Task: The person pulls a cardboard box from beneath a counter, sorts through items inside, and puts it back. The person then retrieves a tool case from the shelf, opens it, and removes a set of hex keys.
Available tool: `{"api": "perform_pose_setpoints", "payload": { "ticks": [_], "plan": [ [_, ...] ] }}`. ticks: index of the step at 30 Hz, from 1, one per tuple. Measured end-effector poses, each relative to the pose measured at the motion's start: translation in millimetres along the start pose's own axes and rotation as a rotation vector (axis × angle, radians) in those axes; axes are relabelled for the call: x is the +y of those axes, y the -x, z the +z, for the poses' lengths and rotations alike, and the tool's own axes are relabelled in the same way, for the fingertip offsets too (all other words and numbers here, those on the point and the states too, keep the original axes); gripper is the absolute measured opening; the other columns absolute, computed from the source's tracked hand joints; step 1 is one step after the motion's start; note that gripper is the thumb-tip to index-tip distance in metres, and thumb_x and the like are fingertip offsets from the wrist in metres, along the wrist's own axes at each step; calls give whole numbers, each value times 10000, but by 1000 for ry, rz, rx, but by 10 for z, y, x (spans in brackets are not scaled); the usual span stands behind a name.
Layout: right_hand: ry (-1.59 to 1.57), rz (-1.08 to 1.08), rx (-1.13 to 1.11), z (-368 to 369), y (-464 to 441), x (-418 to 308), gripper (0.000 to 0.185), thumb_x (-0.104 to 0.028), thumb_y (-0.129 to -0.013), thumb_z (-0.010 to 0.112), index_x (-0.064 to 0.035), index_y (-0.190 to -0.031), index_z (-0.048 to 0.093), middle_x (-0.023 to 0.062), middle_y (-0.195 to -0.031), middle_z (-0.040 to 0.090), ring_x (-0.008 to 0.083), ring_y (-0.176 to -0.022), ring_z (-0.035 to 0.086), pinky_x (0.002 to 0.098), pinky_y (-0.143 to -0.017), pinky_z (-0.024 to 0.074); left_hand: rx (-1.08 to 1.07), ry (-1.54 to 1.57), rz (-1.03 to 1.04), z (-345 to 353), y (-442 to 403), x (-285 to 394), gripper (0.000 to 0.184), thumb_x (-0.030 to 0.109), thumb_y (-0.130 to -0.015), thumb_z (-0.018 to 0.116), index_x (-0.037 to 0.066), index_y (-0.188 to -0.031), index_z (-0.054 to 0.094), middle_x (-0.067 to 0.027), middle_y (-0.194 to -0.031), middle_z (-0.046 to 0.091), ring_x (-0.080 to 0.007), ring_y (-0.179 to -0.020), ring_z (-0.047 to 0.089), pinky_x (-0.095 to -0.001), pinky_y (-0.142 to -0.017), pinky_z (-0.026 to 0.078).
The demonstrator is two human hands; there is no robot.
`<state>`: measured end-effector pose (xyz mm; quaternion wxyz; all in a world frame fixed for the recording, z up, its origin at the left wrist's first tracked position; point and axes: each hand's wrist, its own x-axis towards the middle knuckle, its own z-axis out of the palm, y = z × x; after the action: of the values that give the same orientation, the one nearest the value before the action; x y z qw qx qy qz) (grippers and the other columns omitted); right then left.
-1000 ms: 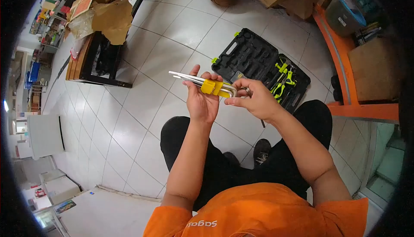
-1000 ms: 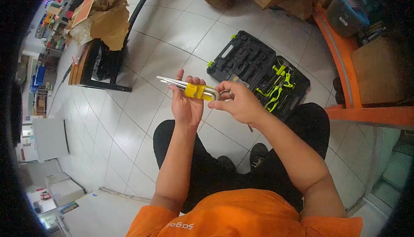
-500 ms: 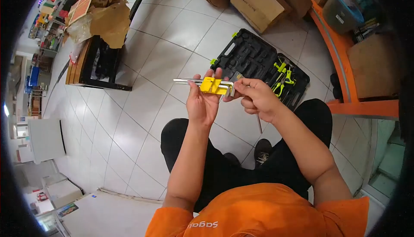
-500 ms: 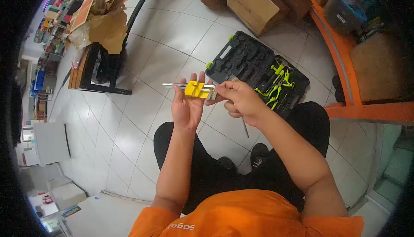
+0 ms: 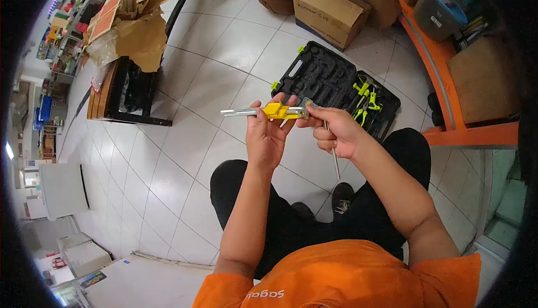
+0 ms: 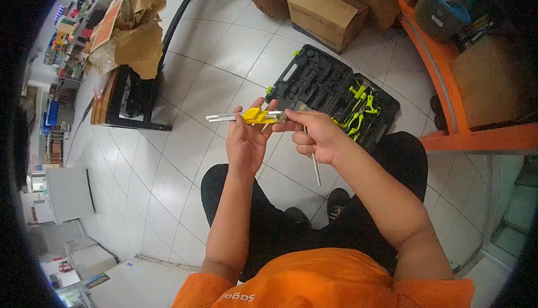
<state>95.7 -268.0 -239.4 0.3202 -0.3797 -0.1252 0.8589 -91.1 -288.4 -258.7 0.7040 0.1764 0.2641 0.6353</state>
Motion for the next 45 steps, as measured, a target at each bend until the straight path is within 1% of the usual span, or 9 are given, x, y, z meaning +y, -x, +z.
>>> {"api": "perform_pose_setpoints", "payload": {
  "ticks": [9,15,23,26,27,30,41,44,45],
  "plan": [
    [275,-61,-64,30,39,-33,204,-274,-1052,514,-84,-1095,571,181,-981,722,-1,-408,270,197,-365,221,-87,137,33,33,-11,30,437,237,-1072,330,217,-1498,236,-232,-1592,295,-458,-1429,367,-589,-1141,383],
    [596,-295,292,102,56,-22,252,-306,-1054,488,-89,-1170,541,187,-1006,723,-1,-422,284,193,-374,222,-72,279,13,44,-47,-5,414,257,-1056,372,257,-1469,342,-195,-1598,311,-451,-1439,356,-642,-1137,349],
    [-19,-390,-278,134,654,-1003,555,-519,-1062,306,-37,-1270,484,220,-1079,713,76,-418,323,228,-388,263,-131,213,6,445,-239,-127,451,350,-1046,420,245,-1480,356,-187,-1581,337,-450,-1437,351,-668,-1137,314],
    [-218,-463,-462,123,1191,-1246,726,-619,-1034,285,-18,-1411,441,262,-1167,686,278,-759,711,309,-501,519,-232,176,-88,888,-464,-138,473,356,-1042,414,221,-1491,345,-177,-1588,325,-445,-1437,351,-660,-1146,304],
    [-279,-495,-595,37,1314,-1277,756,-619,-1030,287,-18,-1484,349,296,-1213,653,380,-993,710,452,-639,614,-245,130,-106,1063,-539,-104,485,359,-1041,414,224,-1500,338,-173,-1590,324,-445,-1440,347,-659,-1149,301],
    [-324,-608,-587,-99,1791,-1363,743,-597,-1034,300,-33,-1518,285,327,-1231,628,405,-1007,700,522,-686,623,-331,37,-167,1605,-691,-30,526,379,-1036,417,237,-1532,314,-162,-1583,334,-436,-1450,335,-662,-1161,271],
    [-121,-846,-538,-550,1960,-1736,503,-291,-1023,432,-88,-1469,323,345,-1170,644,309,-777,730,331,-546,589,-302,-39,-269,1932,-760,147,630,523,-992,450,158,-1494,344,-142,-1475,407,-389,-1373,422,-711,-1108,293],
    [103,-879,-235,-307,1863,-1813,487,-268,-1038,436,-90,-1475,313,307,-1201,647,269,-799,724,296,-546,555,-210,-59,-215,1680,-818,260,627,530,-992,446,152,-1482,344,-158,-1476,375,-396,-1368,420,-710,-1094,314],
    [229,-891,-138,-234,1737,-1807,475,-250,-1041,431,-90,-1472,312,287,-1213,648,255,-788,717,292,-559,554,-101,-63,-221,1660,-800,286,534,535,-999,432,167,-1386,416,-163,-1294,524,-393,-1236,529,-681,-1043,391]
  ]
}}
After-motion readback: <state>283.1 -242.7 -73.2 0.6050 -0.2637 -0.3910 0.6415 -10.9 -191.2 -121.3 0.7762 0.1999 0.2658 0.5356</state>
